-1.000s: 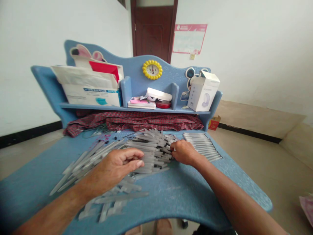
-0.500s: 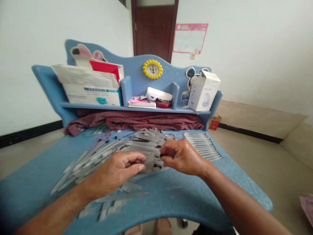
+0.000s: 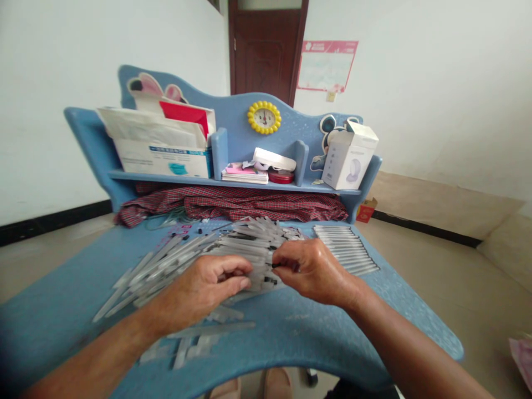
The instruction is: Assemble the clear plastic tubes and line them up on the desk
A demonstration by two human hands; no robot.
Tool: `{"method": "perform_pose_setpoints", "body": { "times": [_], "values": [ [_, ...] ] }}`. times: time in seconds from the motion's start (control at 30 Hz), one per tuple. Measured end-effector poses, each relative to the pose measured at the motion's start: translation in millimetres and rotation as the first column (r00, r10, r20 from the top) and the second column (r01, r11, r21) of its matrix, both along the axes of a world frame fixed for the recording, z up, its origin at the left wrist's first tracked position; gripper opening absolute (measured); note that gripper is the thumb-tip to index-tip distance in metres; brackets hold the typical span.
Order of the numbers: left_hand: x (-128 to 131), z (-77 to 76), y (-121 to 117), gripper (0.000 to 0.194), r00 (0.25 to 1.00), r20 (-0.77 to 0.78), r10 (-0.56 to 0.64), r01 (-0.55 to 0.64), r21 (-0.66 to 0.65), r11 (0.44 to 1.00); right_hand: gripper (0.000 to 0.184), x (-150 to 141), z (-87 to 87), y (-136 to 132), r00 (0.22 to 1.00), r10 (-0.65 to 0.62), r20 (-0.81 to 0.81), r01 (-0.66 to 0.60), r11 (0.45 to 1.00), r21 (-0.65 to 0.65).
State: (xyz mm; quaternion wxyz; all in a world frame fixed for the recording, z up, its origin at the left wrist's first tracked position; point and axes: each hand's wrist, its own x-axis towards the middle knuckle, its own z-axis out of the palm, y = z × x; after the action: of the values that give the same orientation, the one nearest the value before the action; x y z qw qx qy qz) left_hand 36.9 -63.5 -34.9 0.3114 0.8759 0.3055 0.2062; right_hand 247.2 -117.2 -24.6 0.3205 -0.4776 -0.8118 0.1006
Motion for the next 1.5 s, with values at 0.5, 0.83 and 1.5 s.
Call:
{"method": "perform_pose_setpoints", "body": {
  "times": [0.5, 0.83, 1.5],
  "values": [
    [-1, -2.9, 2, 0.019, 0.998, -0.028, -0.05, 0.047, -0.077, 0.996, 0.009, -5, 4.9, 0, 0.994, 0.099, 0.041, -0.096, 0.994, -0.051],
    [-3, 5.7, 2, 0.021, 0.98, -0.065, -0.188, 0.168, -0.234, 0.958, 0.009, -6, 1.7, -6, 0.963, -0.001, -0.268, -0.127, 0.879, -0.46],
    [0, 1.1, 1, 0.017, 0.984, -0.063, -0.169, 0.154, -0.191, 0.969, 0.036, 0, -19.9, -5, 0.854, -0.035, -0.519, -0.303, 0.777, -0.552]
  ]
}}
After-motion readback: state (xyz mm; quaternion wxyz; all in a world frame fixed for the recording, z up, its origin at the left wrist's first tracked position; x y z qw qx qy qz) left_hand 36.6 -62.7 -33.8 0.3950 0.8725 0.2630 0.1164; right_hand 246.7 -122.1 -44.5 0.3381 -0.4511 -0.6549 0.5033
